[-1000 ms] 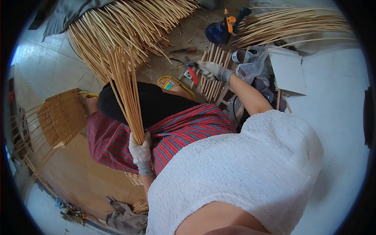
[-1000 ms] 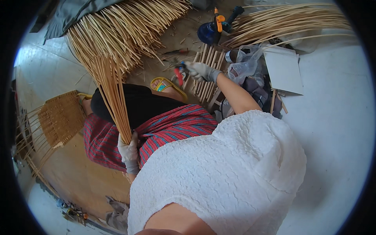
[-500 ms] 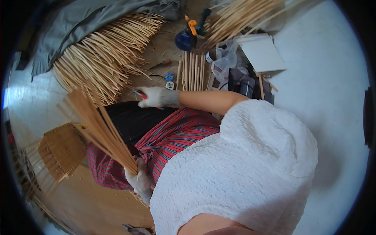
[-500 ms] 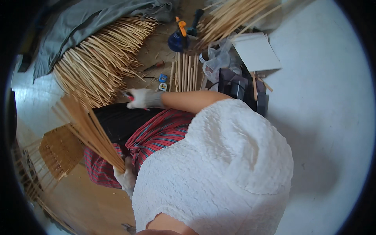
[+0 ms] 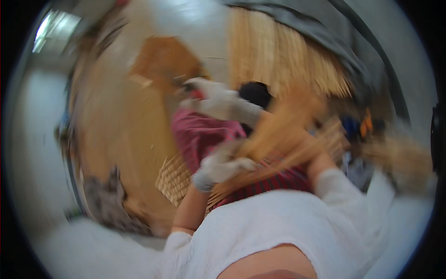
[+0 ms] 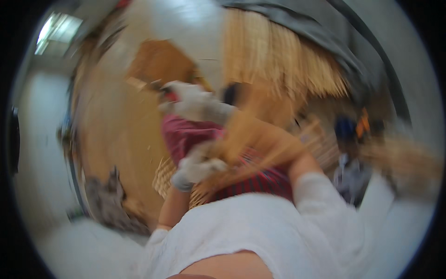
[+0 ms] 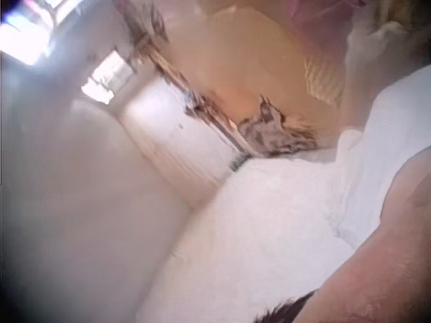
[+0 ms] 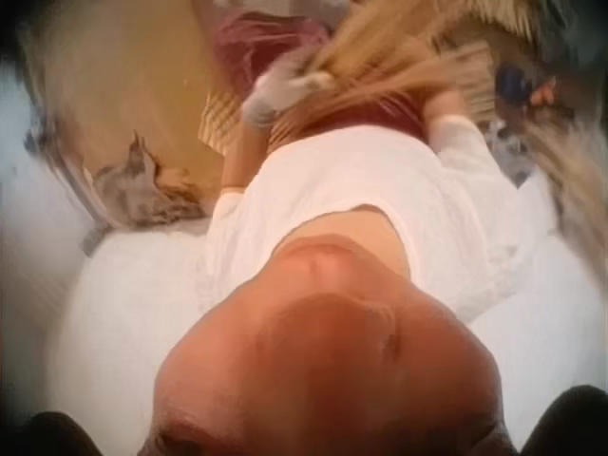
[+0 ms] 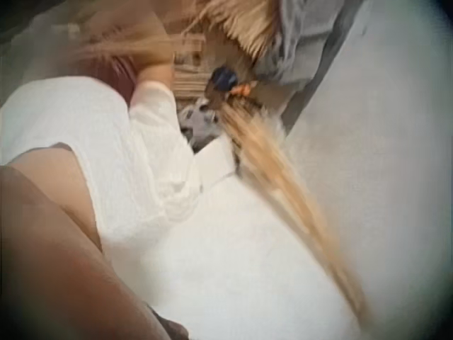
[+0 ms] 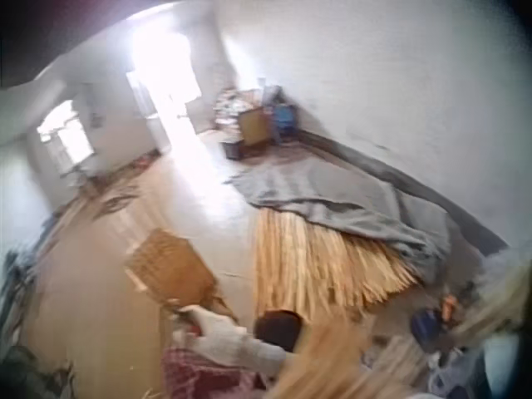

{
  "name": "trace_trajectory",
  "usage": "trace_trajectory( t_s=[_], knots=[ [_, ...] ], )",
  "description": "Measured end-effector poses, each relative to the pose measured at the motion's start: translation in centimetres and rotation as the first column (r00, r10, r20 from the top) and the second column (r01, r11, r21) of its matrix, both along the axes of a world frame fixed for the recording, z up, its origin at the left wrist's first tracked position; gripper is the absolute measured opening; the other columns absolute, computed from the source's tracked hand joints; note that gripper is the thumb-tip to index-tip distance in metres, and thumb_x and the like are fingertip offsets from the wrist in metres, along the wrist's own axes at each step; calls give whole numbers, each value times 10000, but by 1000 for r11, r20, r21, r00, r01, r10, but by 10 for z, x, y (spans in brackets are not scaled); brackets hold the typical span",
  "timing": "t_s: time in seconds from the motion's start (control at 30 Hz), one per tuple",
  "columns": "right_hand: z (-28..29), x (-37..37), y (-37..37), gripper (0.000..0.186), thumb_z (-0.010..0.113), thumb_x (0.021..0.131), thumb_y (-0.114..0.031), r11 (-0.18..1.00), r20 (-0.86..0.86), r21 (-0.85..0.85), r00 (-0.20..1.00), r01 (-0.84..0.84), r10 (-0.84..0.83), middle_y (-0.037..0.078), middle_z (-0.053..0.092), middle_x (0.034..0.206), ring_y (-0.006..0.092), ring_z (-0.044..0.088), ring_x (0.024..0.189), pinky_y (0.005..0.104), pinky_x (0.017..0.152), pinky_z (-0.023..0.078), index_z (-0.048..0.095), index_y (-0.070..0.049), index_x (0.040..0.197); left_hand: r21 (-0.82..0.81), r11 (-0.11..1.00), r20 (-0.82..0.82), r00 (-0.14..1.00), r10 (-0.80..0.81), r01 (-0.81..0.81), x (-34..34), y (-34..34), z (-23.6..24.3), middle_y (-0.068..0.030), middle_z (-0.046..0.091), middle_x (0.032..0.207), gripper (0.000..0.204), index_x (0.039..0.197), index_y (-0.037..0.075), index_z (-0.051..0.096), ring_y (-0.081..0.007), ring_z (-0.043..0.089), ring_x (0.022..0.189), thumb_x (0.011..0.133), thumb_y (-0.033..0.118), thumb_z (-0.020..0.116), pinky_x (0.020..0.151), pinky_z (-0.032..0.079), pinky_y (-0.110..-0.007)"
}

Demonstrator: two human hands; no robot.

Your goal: The person sits on the floor and weaves a basket using thin wooden sticks. They spray the sticks with water, cut them to size with pliers, and use a power drill to secure the sticks into the basket frame. The person continues to weave and adjust the sticks throughout the video.

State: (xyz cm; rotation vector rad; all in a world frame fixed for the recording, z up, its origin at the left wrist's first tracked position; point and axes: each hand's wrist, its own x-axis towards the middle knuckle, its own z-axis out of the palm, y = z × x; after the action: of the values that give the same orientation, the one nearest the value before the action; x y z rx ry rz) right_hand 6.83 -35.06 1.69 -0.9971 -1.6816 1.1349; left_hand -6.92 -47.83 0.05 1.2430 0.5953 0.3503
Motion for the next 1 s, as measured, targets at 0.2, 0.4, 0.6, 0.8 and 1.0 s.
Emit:
trace_trajectory(
  t_s=[0.2, 0.4, 0.6, 0.8, 1.0],
  knots=[
    [-10, -8, 20, 543, 735, 881, -350, 986, -6, -123, 993, -115, 115, 96, 668, 976, 239, 662, 913, 342, 823, 517, 569, -44, 1298, 316, 943, -59, 989, 132, -107, 44, -16, 15, -178, 631, 1195, 562, 1312, -4, 563, -302, 626, 1129, 963, 428, 648, 956, 490, -378],
    [-22, -18, 2, 390, 690, 944, -200, 834, -353, -426, 913, -350, 203, 7, 589, 808, 81, 556, 636, 226, 550, 440, 563, 7, 1250, 693, 601, -9, 828, 561, -399, 24, -17, 10, -163, 621, 958, 233, 1050, 43, 670, -358, 644, 918, 883, 196, 726, 797, 515, -437],
    [-32, -32, 12, 271, 662, 969, -227, 867, -417, -343, 885, -362, 204, 23, 590, 683, 101, 547, 536, 241, 477, 429, 575, -12, 1110, 700, 434, 45, 641, 766, -567, 13, -21, 1, -157, 673, 871, 217, 1054, 54, 683, -281, 682, 746, 870, 156, 736, 672, 534, -367],
    [-28, -45, 2, 121, 644, 969, -107, 915, -490, -391, 819, 100, -299, -5, 599, 723, 86, 570, 571, 232, 525, 464, 598, -60, 1070, 218, 454, 132, 487, 863, -864, -40, 10, 12, -28, 641, 772, 261, 1043, 6, 658, -85, 559, 566, 1038, 255, 578, 479, 464, -236],
    [0, -51, -10, 212, 661, 955, -120, 938, -307, 6, 893, 347, -329, -9, 575, 782, 64, 555, 696, 259, 645, 492, 594, -70, 1150, 130, 529, 137, 543, 828, -839, -61, 26, 6, 4, 576, 686, 339, 1013, 1, 660, -38, 469, 495, 1059, 313, 535, 438, 396, -205]
  ],
)
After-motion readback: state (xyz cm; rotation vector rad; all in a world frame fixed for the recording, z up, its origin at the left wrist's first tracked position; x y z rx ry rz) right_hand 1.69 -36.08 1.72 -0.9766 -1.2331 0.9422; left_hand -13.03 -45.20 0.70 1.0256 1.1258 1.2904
